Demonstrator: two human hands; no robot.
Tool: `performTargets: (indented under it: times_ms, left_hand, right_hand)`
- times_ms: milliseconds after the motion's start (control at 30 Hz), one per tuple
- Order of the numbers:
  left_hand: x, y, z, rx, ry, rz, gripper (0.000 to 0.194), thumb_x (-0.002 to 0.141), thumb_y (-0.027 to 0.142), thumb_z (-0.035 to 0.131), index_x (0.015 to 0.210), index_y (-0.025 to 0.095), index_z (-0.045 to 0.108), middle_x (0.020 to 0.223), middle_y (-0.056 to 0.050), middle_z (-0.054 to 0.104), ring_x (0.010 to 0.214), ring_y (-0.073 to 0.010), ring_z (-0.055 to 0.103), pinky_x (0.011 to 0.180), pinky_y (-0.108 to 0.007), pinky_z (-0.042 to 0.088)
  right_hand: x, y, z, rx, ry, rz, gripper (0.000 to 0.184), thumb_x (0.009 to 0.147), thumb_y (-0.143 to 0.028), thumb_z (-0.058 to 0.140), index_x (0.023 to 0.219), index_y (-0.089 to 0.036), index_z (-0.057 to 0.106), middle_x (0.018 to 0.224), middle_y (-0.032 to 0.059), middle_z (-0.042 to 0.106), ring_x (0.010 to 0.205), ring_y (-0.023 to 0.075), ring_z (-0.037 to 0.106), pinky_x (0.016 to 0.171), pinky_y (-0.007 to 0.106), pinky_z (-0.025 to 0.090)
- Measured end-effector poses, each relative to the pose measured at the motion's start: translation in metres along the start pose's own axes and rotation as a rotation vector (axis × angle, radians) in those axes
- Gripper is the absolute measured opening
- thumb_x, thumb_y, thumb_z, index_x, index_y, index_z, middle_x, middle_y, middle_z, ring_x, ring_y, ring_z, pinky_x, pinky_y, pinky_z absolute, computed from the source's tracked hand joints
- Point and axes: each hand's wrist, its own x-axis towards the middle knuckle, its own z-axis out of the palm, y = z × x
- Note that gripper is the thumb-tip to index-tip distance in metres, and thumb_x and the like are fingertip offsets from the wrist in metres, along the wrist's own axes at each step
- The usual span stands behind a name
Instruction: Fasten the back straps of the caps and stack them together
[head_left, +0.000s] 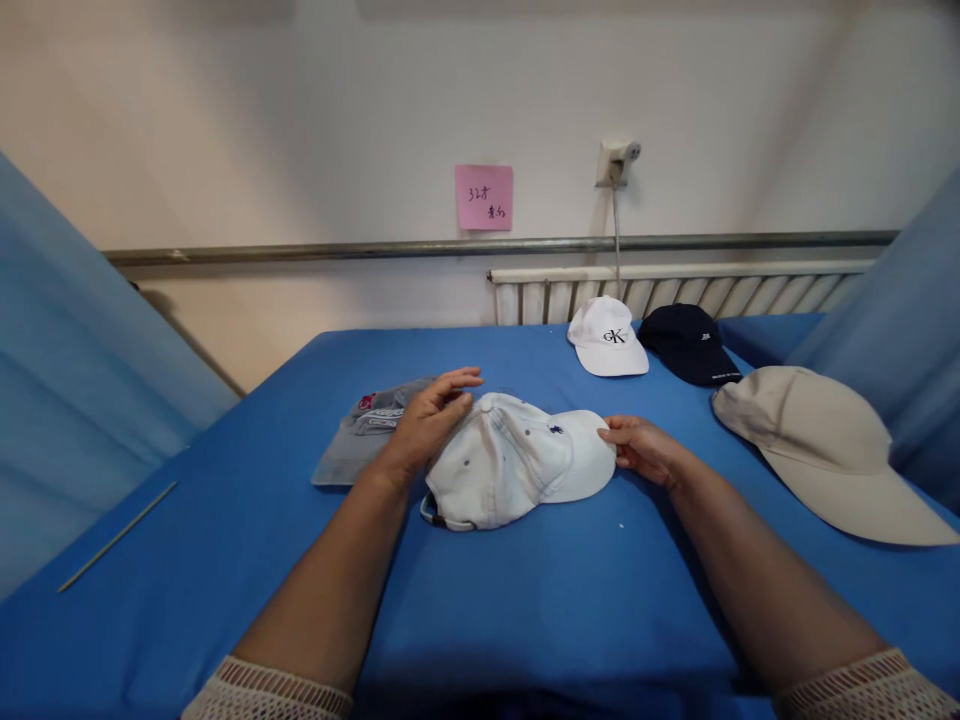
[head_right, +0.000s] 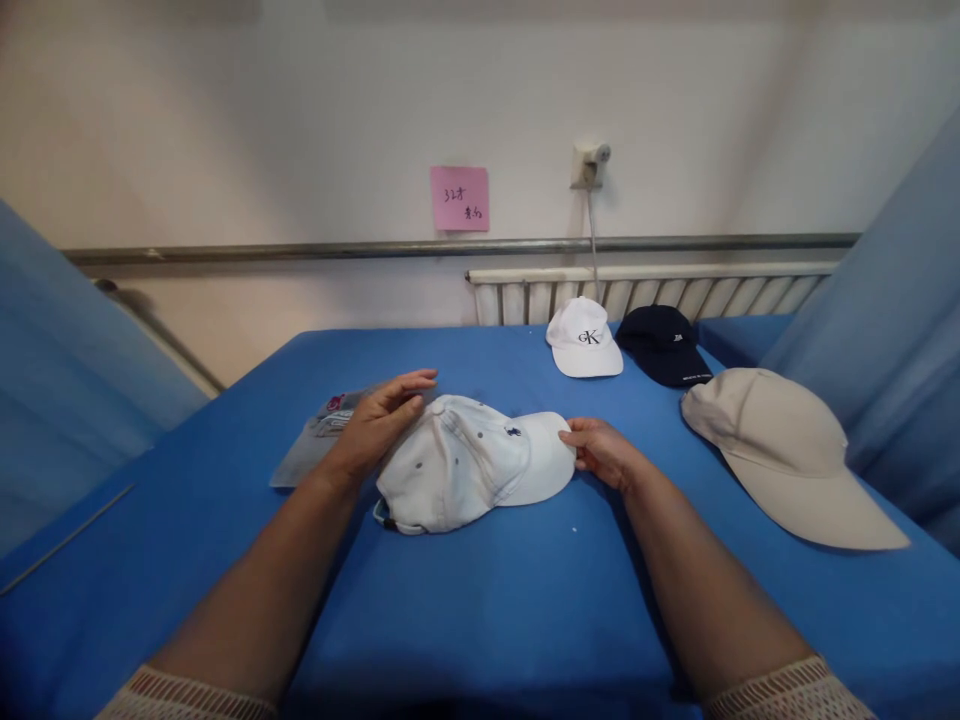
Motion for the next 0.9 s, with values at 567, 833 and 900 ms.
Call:
performTargets:
  times_ms: [567,833,900]
  left_hand:
    - [-0.007,-0.029,0.018,-0.129,-0.436,-0.341,0.039,0.069,0.040,0.076,0.099,0.016,0.068,0.103,-0.012,0.070,0.086,-0.0197,0.065,0.076,-0.034,0.049]
    - [-0.030,-0.015,0.049,-0.474,-0.688,-0.502,0.035,0.083,0.044,0.063,0.099,0.014,0.069,0.090,-0.008,0.070,0.079,-0.0174,0.063,0.073,-0.028,0.045]
    - [-0.034,-0.016,0.056,-0.630,-0.672,-0.531,0.029,0.084,0.037,0.064,0.097,0.012,0.069,0.092,-0.010,0.070,0.081,-0.0178,0.064,0.074,-0.027,0.046]
  right_hand:
    - [-0.003,-0.002,-0.036,0.002,0.120,-0.183,0.027,0.068,-0.035,0.074,0.067,-0.019,0.053,0.055,-0.0043,0.046,0.046,0.0073,0.036,0.041,0.023,0.024]
    - [-0.001,-0.001,-0.035,0.007,0.137,-0.192,0.029,0.067,-0.035,0.075,0.066,-0.017,0.052,0.053,-0.0059,0.042,0.043,0.0051,0.033,0.039,0.021,0.018]
    - [-0.001,-0.001,-0.035,0.003,0.132,-0.203,0.029,0.068,-0.036,0.074,0.066,-0.017,0.052,0.053,-0.0060,0.042,0.043,0.0048,0.032,0.039,0.021,0.018]
